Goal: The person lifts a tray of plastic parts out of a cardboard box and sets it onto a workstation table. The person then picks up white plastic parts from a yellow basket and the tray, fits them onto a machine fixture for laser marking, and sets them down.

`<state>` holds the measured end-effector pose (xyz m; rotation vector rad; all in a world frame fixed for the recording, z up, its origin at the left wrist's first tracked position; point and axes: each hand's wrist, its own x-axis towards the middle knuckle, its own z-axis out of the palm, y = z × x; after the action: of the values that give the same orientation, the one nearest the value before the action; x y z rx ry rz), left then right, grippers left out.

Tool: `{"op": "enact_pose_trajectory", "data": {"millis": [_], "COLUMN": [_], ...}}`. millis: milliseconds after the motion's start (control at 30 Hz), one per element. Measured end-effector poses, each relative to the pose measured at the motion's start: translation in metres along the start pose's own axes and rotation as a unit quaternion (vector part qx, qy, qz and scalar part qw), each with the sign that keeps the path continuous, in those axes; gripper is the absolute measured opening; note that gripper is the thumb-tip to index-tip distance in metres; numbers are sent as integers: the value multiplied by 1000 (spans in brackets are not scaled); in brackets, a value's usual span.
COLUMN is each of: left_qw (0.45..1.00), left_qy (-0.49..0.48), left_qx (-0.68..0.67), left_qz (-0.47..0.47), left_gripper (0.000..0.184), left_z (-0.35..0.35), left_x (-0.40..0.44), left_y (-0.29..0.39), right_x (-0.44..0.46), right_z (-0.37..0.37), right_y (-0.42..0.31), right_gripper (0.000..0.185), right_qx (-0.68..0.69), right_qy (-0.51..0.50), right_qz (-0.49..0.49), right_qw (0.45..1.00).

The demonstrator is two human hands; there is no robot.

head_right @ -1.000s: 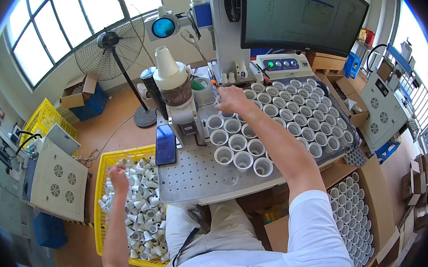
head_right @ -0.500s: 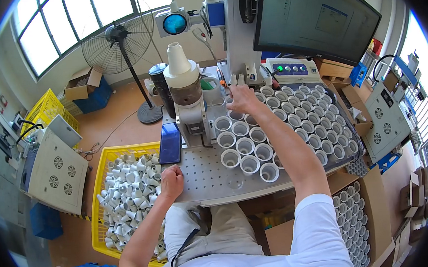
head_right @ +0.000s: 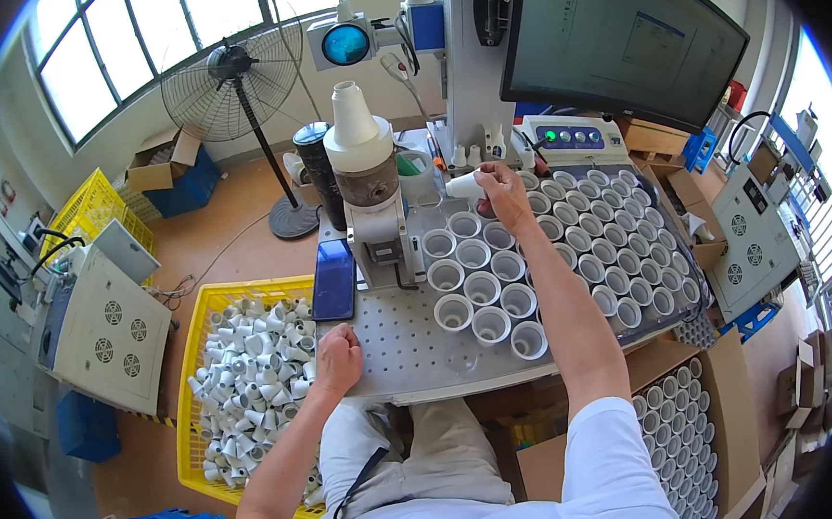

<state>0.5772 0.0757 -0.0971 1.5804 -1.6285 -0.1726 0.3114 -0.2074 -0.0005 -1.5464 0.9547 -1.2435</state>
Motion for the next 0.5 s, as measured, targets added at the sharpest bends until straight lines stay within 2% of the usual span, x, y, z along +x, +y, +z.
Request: {"op": "enact_pose_trajectory", "data": {"millis": [500], "left_qw": [1000], "left_qy": [-9], "left_qx": [3], "left_qz": [1], "left_gripper": [2], "left_z": [-3], "left_x": [1], "left_y": [5], "right_x": [0], "right_z": [-2], "right_y": [3], "right_gripper": [42], "right_qx": [42], "right_qy": [-2], "right_qz": [17], "right_qw": [999]}}
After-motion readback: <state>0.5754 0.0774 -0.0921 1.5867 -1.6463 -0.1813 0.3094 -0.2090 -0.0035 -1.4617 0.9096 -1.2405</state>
